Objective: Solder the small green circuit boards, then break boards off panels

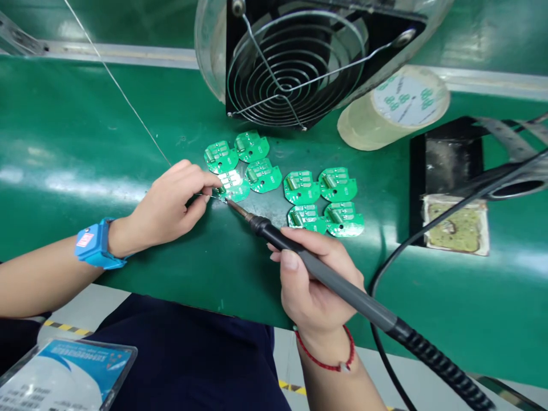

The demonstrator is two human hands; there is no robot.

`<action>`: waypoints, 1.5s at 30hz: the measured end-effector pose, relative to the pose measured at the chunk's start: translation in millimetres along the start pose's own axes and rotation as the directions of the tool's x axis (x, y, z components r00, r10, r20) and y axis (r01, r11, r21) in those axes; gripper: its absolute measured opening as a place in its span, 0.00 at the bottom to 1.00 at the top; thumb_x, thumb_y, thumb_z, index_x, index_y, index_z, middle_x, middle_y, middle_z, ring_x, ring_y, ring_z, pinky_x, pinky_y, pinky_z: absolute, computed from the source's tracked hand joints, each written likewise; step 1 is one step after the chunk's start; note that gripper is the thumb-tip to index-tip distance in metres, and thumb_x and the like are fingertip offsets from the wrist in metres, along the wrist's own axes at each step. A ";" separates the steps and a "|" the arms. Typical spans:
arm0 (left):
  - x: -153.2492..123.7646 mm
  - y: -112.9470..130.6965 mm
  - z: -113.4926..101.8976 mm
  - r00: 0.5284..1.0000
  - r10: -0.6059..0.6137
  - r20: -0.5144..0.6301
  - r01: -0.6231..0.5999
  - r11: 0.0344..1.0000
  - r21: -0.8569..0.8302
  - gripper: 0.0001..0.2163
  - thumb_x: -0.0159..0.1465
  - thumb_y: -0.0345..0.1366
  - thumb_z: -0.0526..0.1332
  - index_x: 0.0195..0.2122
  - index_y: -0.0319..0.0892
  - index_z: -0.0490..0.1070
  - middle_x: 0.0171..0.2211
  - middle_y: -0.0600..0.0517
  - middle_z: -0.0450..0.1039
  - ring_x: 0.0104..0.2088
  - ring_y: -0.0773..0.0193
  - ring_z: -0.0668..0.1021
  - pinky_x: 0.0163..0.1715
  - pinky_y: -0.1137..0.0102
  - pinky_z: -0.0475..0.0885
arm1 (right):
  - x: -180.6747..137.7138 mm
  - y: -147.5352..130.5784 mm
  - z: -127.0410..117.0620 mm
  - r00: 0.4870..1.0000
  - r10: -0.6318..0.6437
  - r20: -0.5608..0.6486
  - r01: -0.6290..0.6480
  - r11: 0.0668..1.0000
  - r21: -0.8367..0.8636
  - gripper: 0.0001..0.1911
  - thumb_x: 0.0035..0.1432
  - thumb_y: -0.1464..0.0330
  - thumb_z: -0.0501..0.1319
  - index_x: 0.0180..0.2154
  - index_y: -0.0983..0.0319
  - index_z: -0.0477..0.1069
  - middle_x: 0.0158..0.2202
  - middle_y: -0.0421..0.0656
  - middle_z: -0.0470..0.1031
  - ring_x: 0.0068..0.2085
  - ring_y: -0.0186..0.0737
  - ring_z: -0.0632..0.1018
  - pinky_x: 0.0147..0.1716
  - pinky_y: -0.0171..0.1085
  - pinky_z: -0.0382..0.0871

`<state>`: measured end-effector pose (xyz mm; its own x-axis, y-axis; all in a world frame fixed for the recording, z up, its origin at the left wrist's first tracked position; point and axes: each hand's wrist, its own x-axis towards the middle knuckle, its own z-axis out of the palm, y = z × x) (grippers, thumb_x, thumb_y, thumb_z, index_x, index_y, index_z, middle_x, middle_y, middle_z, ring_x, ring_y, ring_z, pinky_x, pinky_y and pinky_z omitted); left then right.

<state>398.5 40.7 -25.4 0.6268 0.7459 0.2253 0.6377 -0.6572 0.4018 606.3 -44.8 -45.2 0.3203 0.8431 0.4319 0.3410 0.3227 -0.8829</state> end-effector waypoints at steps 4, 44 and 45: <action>-0.1 0.4 1.9 1.000 0.014 0.006 -0.014 0.999 0.029 0.11 0.64 0.24 0.50 0.43 0.38 0.68 0.32 0.50 0.71 0.32 0.63 0.69 0.37 0.67 0.67 | -0.5 0.7 -0.9 1.000 0.001 0.001 -0.001 1.000 0.007 0.09 0.56 0.68 0.64 0.40 0.58 0.78 0.27 0.38 0.78 0.21 0.36 0.78 0.15 0.35 0.70; 18.0 59.8 -7.4 0.994 0.045 -0.096 -0.076 0.934 -0.349 0.05 0.63 0.24 0.57 0.37 0.41 0.65 0.32 0.56 0.71 0.30 0.73 0.72 0.29 0.77 0.67 | 6.2 -12.7 -2.3 0.986 0.109 0.123 -0.110 0.994 0.004 0.21 0.56 0.73 0.65 0.51 0.54 0.70 0.42 0.41 0.77 0.36 0.36 0.80 0.37 0.38 0.78; 18.1 61.6 -5.0 0.994 0.054 -0.093 -0.083 0.936 -0.341 0.05 0.64 0.25 0.56 0.37 0.41 0.65 0.32 0.55 0.72 0.30 0.73 0.72 0.29 0.77 0.67 | 6.0 -12.6 -2.0 0.989 0.091 0.118 -0.089 0.996 -0.016 0.21 0.56 0.73 0.65 0.51 0.55 0.71 0.41 0.41 0.77 0.36 0.36 0.80 0.39 0.39 0.78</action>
<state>446.8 14.3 7.8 0.6157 0.7163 0.3283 0.3924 -0.6401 0.6605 605.6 -44.7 -31.1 0.2436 0.9137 0.3253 0.3254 0.2390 -0.9149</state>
